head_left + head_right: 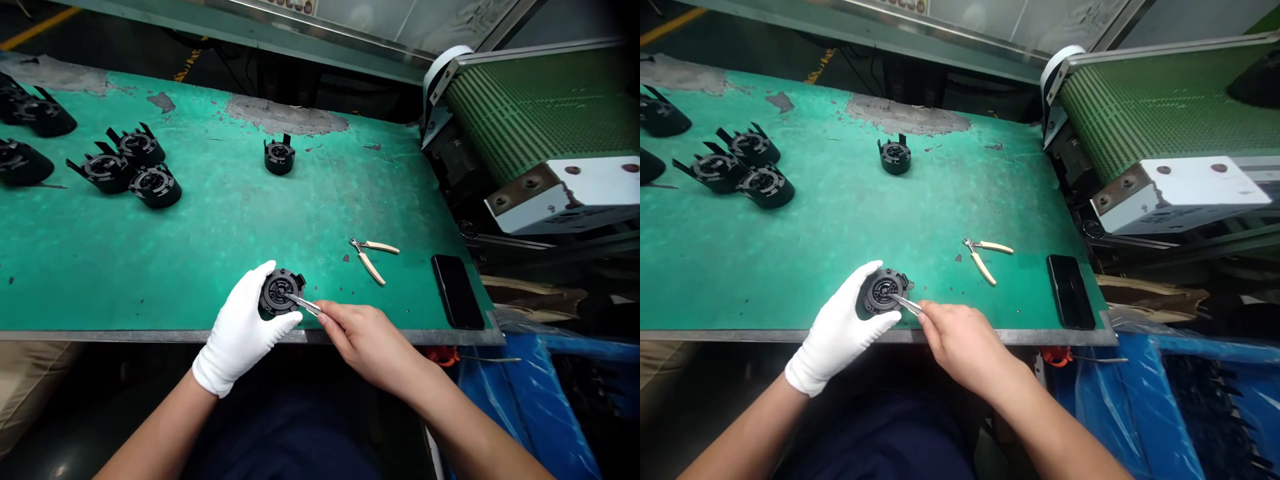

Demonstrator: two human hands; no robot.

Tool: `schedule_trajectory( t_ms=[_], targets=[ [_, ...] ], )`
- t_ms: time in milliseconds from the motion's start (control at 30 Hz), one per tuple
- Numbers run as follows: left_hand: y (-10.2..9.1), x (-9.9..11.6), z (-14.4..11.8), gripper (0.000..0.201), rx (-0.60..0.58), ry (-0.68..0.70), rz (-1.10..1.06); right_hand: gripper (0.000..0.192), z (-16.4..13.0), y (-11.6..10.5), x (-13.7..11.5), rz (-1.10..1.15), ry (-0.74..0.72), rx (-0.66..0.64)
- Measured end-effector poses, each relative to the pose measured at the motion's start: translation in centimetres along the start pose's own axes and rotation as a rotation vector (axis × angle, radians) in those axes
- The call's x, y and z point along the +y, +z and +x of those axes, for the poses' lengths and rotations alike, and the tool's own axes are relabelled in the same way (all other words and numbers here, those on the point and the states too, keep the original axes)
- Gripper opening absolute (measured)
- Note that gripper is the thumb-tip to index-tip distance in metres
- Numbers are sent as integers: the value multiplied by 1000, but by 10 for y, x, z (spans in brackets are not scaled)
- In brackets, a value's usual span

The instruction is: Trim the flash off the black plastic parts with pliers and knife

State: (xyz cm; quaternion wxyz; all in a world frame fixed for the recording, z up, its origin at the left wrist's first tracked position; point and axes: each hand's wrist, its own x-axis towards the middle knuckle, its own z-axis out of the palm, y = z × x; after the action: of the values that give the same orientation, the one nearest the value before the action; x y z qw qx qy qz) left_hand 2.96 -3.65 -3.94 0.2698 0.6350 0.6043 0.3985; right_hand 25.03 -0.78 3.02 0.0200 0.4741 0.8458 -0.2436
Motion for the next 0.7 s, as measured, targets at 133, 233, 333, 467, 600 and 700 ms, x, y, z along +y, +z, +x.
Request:
schedule_trajectory(
  t_ms=[133,233,333,467,600,700],
  targets=[
    [3,-1,0,84,17,-11,12,33,-7,9,-6,50,0,-29],
    [5,0,-1,84,21,-26,2,33,-10,13,-6,115,32,60],
    [7,1,-3,85,38,-41,-3,35,-10,18,-6,92,82,145],
    [9,0,-5,86,58,-70,-3,40,-9,30,-9,59,95,125],
    [10,-1,-6,87,51,-66,7,39,-9,34,-12,136,84,72],
    [10,0,-6,87,66,-69,28,35,-10,28,-10,210,51,57]
  ],
)
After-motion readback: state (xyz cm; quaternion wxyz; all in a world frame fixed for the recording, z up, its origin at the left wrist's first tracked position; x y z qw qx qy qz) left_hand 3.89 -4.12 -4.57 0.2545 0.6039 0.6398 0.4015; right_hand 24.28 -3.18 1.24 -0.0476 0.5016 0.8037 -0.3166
